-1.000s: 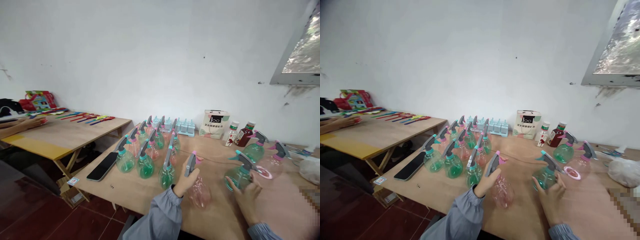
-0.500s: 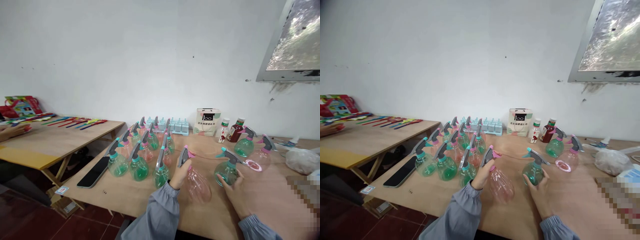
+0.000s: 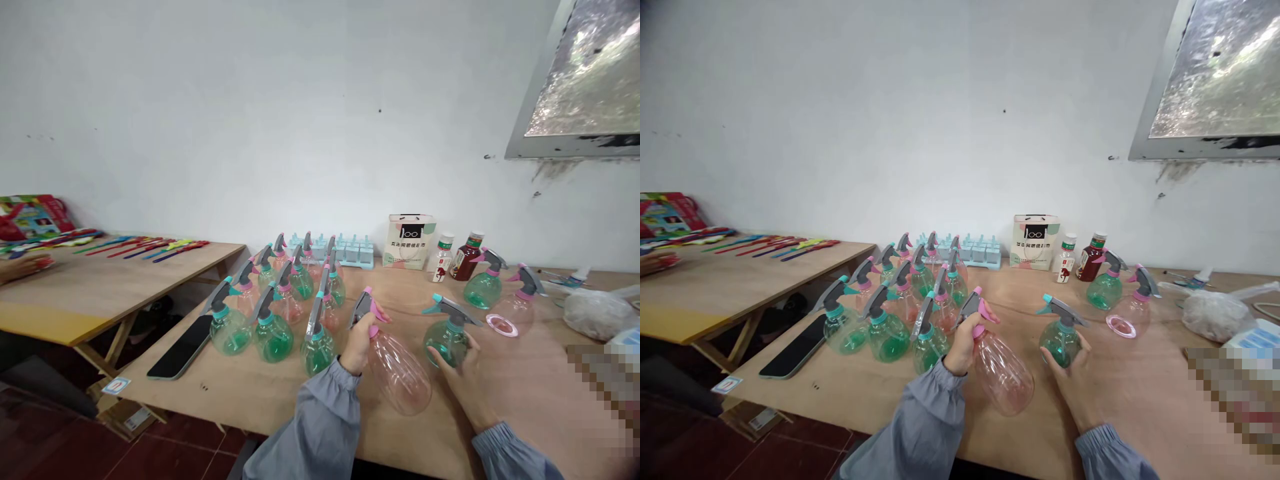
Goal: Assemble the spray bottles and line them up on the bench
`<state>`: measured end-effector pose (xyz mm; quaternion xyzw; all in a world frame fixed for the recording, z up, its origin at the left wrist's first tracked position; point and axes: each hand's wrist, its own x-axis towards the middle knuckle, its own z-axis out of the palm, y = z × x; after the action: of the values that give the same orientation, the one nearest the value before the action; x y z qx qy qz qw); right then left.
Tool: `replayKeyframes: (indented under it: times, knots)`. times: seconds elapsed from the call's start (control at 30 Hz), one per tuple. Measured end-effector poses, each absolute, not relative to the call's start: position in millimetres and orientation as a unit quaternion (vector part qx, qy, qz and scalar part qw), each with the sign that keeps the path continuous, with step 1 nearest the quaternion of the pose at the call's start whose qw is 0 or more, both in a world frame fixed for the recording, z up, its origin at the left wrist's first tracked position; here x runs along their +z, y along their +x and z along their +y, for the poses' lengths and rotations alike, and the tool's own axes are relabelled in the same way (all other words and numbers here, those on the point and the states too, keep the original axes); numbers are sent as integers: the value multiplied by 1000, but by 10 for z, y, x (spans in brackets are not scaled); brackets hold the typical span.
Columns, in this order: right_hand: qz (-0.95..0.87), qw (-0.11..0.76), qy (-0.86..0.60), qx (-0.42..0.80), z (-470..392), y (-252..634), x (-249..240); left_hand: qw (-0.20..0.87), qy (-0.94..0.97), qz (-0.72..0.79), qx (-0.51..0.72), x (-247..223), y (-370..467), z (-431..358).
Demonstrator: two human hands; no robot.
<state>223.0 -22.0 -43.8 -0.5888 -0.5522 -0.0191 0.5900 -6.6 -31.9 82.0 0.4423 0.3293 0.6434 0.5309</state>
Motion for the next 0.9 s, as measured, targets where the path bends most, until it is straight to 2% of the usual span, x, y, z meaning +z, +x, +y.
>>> replayKeyframes:
  times: [0.1, 0.63, 0.9]
  knots:
    - [-557, 590, -585, -23, -206, 2232, -454, 568, 448, 300, 621, 821, -68, -313]
    - [-542, 594, -595, -2, -206, 2238, -441, 546, 440, 300, 647, 845, -86, -325]
    - [-538, 596, -596, -4, -200, 2229, -440, 453, 537, 343, 624, 823, -89, -319]
